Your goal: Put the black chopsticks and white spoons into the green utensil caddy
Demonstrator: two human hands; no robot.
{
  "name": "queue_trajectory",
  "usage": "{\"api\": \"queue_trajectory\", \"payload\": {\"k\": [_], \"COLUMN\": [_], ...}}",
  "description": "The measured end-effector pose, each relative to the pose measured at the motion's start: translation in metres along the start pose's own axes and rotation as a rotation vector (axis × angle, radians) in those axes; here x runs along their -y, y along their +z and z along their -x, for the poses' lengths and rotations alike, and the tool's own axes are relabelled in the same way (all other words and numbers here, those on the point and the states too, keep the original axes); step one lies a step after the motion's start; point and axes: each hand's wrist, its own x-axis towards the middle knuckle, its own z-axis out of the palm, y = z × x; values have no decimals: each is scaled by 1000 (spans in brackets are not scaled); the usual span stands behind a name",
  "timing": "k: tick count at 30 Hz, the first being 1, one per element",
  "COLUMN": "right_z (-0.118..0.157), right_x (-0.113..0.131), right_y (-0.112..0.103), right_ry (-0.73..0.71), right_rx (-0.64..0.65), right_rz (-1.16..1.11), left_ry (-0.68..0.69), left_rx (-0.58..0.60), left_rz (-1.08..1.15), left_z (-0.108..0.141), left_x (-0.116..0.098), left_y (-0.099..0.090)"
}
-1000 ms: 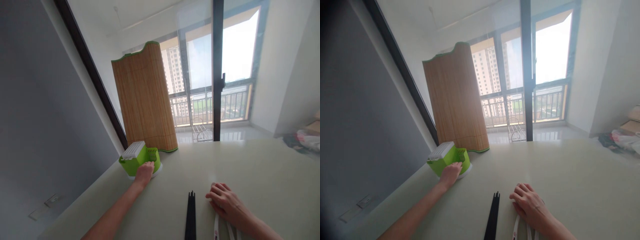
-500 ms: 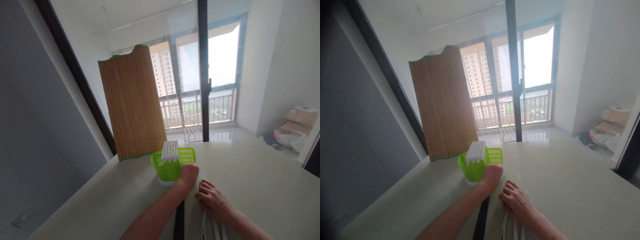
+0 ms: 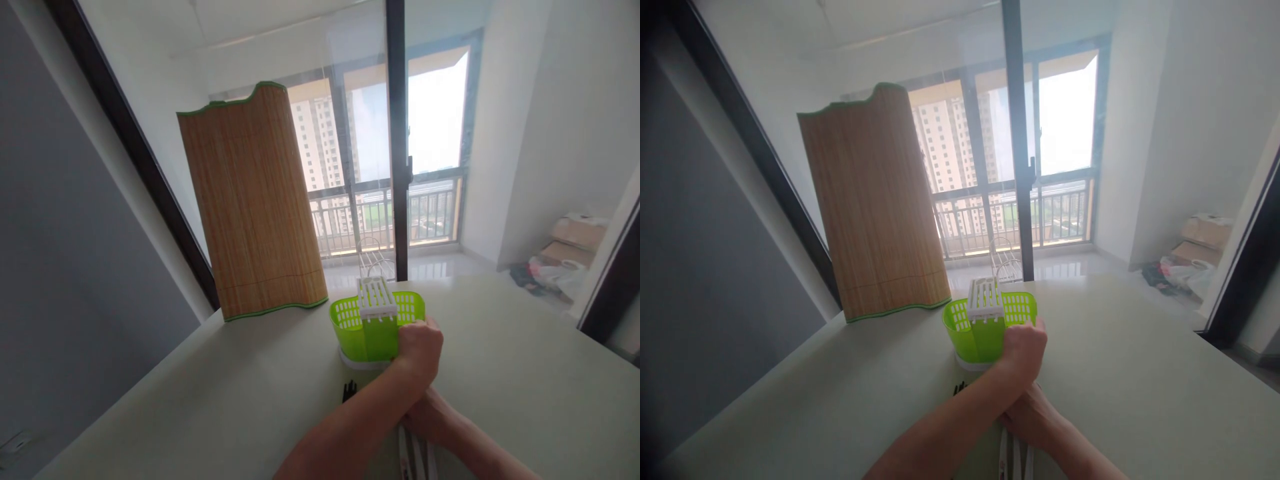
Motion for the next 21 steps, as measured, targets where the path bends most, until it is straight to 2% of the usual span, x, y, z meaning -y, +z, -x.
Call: {"api": "queue_trajectory", "payload": {"k": [2, 5, 9, 12, 14, 16, 21], "right_z": [-1, -7, -18, -22, -23, -23, -25], "right_x": [1, 6, 14, 17, 19, 21, 31], "right_y": [0, -6, -20, -27, -30, -31, -33], "right_ry": [4, 16, 20, 26, 25, 27, 21], "right_rx": [33, 50, 150, 188, 194, 202, 231], "right_rz": [-6, -28, -21, -5, -8, -9, -20], "left_ry": [35, 3, -279, -431, -462, -451, -413], "left_rx": [-89, -156, -28, 112, 182, 241, 312], "left_rz": [71, 224, 309, 361, 381, 380, 353], "left_z": [24, 67, 126, 163, 181, 193, 196], "left_x": [11, 45, 107, 139, 147, 145, 132], "left_y": [-7, -12, -7, 3, 8, 11, 11]}}
